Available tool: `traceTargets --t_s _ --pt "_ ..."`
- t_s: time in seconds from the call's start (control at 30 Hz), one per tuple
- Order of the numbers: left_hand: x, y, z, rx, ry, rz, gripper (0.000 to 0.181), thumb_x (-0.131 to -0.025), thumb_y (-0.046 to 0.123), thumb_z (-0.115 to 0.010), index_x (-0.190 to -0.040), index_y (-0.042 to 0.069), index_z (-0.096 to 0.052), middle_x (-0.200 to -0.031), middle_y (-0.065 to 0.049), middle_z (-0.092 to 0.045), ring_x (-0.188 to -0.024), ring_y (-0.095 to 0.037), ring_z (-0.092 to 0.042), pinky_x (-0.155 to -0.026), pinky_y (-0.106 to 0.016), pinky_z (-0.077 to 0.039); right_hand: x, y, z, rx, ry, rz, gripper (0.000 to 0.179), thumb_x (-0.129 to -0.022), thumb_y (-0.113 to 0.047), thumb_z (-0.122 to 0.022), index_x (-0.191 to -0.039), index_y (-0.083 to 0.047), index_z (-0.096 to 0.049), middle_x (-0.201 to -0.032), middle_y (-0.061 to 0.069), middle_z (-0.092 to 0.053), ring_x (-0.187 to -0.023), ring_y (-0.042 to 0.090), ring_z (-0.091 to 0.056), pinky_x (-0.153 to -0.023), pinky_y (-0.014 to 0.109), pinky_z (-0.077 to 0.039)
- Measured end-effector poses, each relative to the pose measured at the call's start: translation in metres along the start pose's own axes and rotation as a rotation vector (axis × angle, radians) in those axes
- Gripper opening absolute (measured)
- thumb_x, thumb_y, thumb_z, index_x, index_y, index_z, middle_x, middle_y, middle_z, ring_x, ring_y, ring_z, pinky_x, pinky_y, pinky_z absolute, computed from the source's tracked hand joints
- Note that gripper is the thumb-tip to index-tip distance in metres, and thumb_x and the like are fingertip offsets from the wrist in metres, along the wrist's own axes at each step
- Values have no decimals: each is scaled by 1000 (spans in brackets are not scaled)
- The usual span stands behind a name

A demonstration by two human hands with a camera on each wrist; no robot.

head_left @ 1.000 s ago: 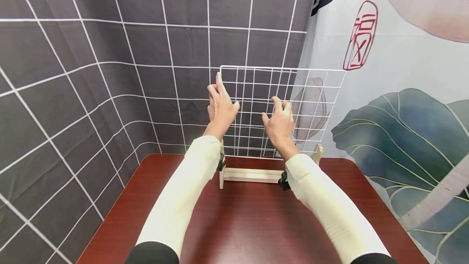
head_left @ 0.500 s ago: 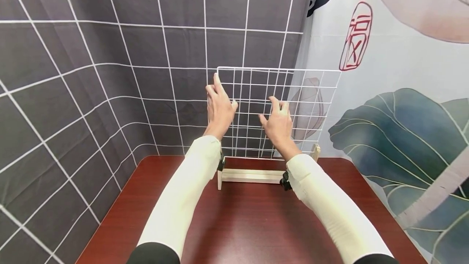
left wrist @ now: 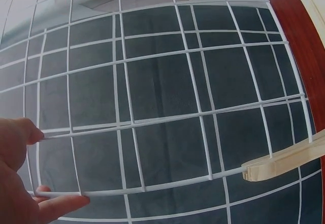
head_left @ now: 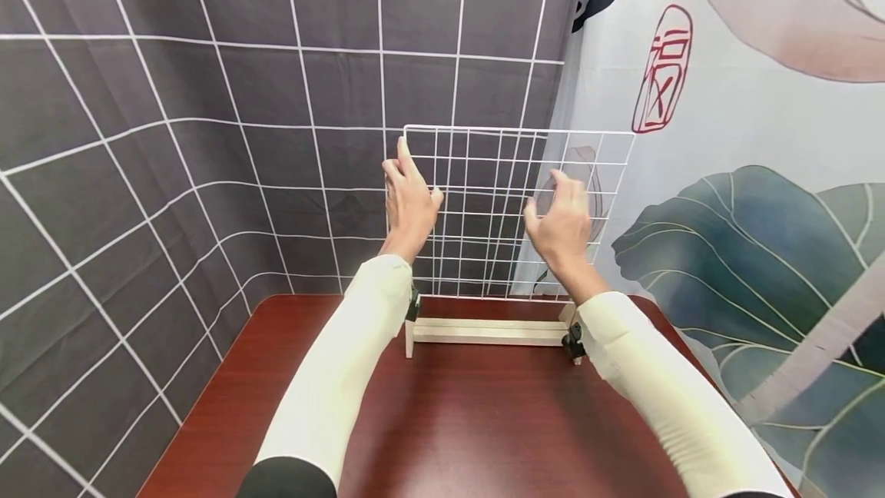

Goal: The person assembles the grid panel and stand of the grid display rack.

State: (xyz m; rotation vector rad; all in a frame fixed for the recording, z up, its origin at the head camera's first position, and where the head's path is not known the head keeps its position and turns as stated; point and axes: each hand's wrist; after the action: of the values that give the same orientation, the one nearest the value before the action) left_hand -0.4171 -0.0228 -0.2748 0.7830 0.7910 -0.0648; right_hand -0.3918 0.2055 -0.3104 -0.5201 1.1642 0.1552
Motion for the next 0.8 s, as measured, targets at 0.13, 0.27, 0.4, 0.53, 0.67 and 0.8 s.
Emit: traceTargets --t_s 0.13,0.27,0.4,0.53,0.67,0.8 --pt "0 0 0 -4 -5 -2 107 -78 9 -80 -162 11 -14 -133 -19 -41 -115 -37 -56 -89 -48 -54 -15 15 17 6 68 -82 68 -79 -13 -71 -141 -1 -46 -128 26 -46 -121 44 -44 -108 52 -36" --pt "0 0 -1 -6 -10 2 108 -77 9 -80 -162 11 -14 -133 -19 -41 -115 -37 -56 -89 -49 -55 -29 30 38 43 -15 -300 94 -76 -13 -71 -158 -16 -25 -148 21 -29 -136 42 -31 -112 56 -31" --pt "-1 -1 1 -4 -11 5 108 -77 8 -80 -162 12 -14 -133 -19 -40 -115 -38 -56 -88 -49 -55 -39 41 53 30 -208 -462 113 -79 -15 -71 -163 -26 3 -161 19 -15 -146 42 -24 -113 63 -32" --pt "-1 0 2 -12 -21 8 107 -78 9 -80 -162 12 -14 -134 -19 -41 -116 -37 -56 -90 -48 -55 -43 48 58 -23 -319 -478 115 -82 -17 -73 -163 -22 8 -158 24 -31 -137 44 -42 -106 63 -41" --pt "0 1 4 9 -39 18 106 -78 9 -79 -162 12 -14 -136 -18 -40 -117 -37 -55 -91 -49 -54 -45 51 57 -52 -323 -479 112 -83 -17 -75 -164 -23 3 -137 25 -51 -117 44 -53 -96 60 -44" --pt "1 0 5 15 -52 31 107 -78 9 -79 -163 13 -13 -137 -18 -39 -117 -38 -55 -88 -51 -55 -44 52 56 -52 -315 -486 111 -84 -17 -74 -164 -26 2 -131 24 -55 -111 44 -53 -95 60 -43"
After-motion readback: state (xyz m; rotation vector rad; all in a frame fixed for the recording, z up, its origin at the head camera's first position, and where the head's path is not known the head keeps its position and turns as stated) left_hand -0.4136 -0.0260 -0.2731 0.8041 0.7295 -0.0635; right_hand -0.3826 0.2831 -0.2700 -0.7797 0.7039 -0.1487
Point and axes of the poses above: each hand's wrist, its own x-axis away from the middle knuckle, its own z-axis out of the back of the hand, y = z × x
